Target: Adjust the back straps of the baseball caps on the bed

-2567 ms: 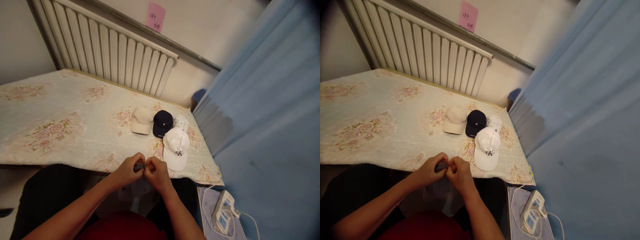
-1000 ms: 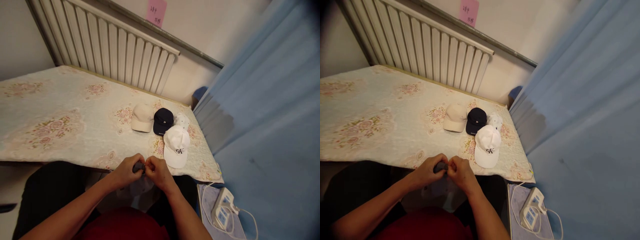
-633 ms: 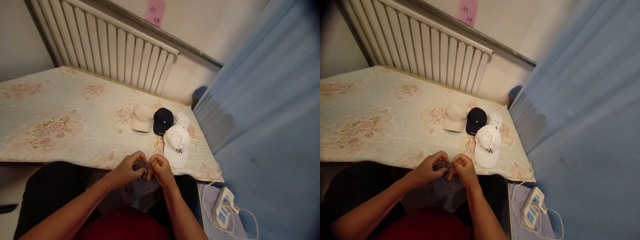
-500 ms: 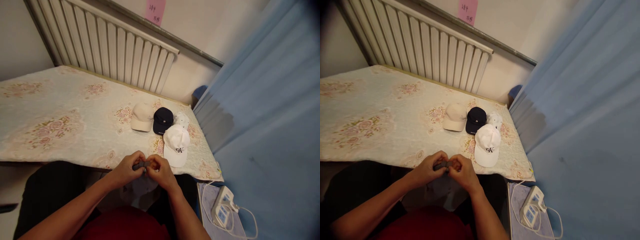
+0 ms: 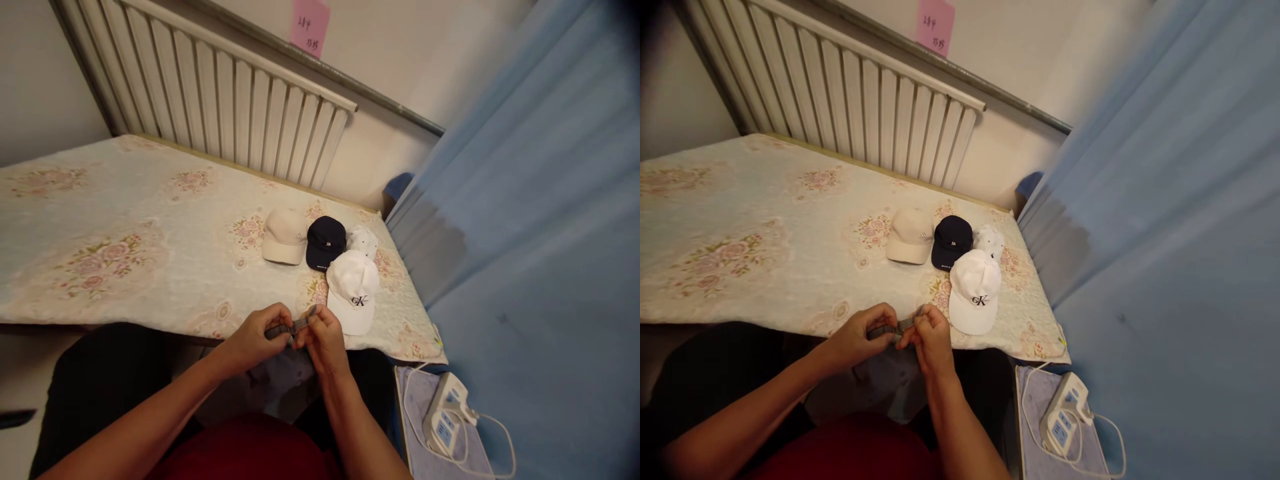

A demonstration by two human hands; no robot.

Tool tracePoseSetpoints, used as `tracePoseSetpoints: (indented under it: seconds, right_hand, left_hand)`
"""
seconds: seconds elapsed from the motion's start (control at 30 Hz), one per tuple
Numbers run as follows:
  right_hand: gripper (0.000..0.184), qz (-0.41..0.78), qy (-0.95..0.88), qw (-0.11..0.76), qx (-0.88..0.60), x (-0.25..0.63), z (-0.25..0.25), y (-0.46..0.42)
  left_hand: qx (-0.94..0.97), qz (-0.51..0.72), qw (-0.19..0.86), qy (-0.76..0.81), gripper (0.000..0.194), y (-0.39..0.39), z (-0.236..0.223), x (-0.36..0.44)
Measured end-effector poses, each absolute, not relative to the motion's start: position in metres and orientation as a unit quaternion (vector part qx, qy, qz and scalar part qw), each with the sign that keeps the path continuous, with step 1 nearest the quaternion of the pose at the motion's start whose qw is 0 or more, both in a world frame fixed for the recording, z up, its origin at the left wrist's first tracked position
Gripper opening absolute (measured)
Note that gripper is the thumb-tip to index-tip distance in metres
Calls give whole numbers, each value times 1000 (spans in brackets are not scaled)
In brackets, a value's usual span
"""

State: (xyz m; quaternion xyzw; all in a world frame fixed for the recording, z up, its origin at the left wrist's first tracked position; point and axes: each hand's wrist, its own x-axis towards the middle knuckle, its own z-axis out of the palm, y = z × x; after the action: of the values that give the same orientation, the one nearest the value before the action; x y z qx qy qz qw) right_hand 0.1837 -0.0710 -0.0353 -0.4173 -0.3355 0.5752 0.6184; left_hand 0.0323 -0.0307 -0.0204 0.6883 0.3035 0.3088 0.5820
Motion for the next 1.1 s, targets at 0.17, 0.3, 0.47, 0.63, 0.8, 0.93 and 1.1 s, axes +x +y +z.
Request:
tracePoseSetpoints:
  seconds: [0.17, 0.3, 0.47, 0.63, 0.8, 0.93, 1.1]
  right_hand:
    - [8, 541, -390, 602, -439, 186, -28, -72]
    - [9, 468, -466, 563, -497, 194, -21, -72]
    - [32, 424, -597, 452, -510, 196, -17, -74]
    - [22, 386, -641, 406, -525, 190, -27, -72]
    - [13, 408, -502, 467, -603, 202, -58, -60]
    - [14, 463, -395, 534, -586, 204, -69, -56]
    - [21, 598, -298, 599, -442, 188, -43, -50]
  left_hand:
    - [656, 305, 609, 324, 26, -29, -25, 32]
    - [643, 277, 642, 311, 16, -26, -21, 31]
    - [587, 304, 683, 312, 11, -24, -19, 28]
    - [526, 304, 745, 275, 11, -26, -19, 23]
    - [475, 371, 752, 266, 16, -18, -16, 10]
    - [462, 408, 729, 299, 18, -5, -18, 1]
    - [477, 402, 704, 340, 22, 6, -33, -10]
